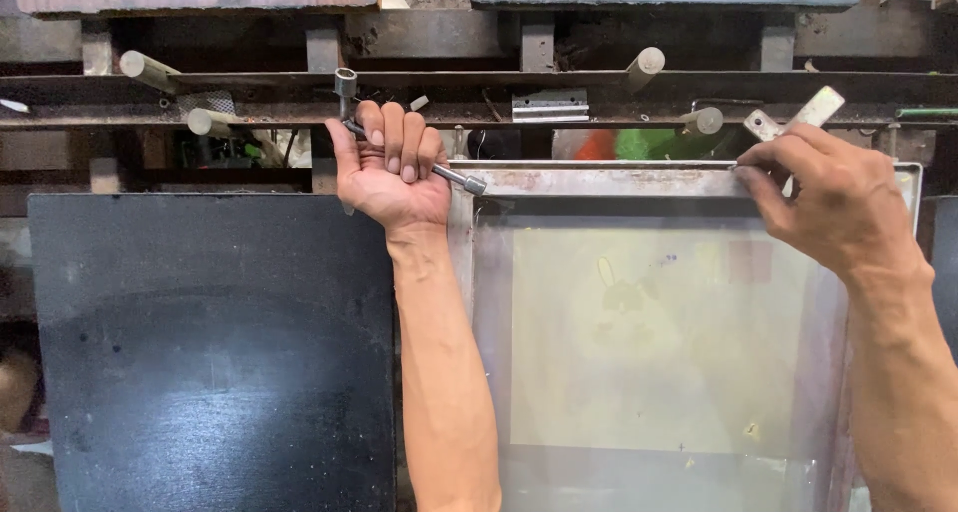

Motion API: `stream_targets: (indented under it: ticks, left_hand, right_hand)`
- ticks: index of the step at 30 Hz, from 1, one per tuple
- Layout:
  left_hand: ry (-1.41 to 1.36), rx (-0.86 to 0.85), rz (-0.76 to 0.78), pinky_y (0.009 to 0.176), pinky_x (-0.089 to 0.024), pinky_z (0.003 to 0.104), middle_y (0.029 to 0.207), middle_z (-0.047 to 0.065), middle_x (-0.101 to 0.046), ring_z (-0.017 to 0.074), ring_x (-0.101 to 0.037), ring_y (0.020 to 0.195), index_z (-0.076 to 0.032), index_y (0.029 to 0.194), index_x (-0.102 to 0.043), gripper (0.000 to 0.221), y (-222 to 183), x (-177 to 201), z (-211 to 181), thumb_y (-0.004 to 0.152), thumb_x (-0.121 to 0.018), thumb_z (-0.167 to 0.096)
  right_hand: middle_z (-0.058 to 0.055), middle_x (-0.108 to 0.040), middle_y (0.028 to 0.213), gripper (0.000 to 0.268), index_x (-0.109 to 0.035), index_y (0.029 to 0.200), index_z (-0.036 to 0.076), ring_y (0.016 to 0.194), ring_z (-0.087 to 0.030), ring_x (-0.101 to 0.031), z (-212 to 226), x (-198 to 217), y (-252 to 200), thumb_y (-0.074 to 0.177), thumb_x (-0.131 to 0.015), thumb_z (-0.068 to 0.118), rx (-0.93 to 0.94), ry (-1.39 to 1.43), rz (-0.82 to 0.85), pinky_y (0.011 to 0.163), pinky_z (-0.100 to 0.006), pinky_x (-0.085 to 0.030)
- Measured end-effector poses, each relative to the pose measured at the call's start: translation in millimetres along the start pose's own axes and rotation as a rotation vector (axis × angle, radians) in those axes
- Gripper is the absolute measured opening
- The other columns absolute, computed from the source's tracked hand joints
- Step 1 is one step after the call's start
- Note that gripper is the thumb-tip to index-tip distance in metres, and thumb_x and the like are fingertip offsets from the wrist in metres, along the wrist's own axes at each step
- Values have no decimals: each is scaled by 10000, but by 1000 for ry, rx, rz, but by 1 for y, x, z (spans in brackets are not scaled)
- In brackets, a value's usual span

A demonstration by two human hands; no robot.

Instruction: Aligning and securing a screen printing frame onto a rail system using a T-handle socket wrench.

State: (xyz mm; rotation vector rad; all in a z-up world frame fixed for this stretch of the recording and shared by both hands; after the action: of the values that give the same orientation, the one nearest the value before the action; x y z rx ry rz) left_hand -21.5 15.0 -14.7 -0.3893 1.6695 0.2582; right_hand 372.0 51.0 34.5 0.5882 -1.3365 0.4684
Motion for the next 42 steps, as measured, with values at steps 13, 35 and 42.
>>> stream_targets:
  ticks: [13, 35, 42]
  left_hand:
    - [18, 26, 4, 423, -152, 244, 574, -30, -245, 72, -202, 439, -112, 692, -407, 442, -1, -3, 8, 1009, -447, -418]
    - [16, 8, -5, 414, -148, 253, 557, -21, -255, 83, -184, 442, -101, 692, -438, 472, 0, -5, 9, 1019, -411, -442]
    - [-35, -10, 19, 420, -160, 257, 556, -16, -267, 86, -190, 442, -104, 689, -433, 472, 0, -5, 7, 1019, -417, -440]
  right_hand:
    - [-88, -724, 996, 143, -739, 1017, 43, 806, -239, -656, -3, -15, -3, 983, -769, -93, 28, 80, -152, 682, -341, -507]
    - [-145, -776, 866, 193, -825, 980, 76, 836, -253, -703, 32, 11, 46, 982, -733, 245, -749, 187, 344, 812, -398, -555]
    - [-129, -770, 778, 189, -818, 931, 98, 845, -300, -716, 55, 10, 61, 938, -688, 235, -714, 90, 402, 845, -412, -557]
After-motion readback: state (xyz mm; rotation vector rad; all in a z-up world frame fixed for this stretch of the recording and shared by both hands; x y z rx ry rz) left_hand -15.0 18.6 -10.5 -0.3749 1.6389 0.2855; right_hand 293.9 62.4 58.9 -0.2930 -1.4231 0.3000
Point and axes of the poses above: each hand's wrist, its own y-axis towards the middle knuckle, its own x-axis out of the back of the hand, z = x × y, the point moved 2 cm from there along y, towards the middle knuckle
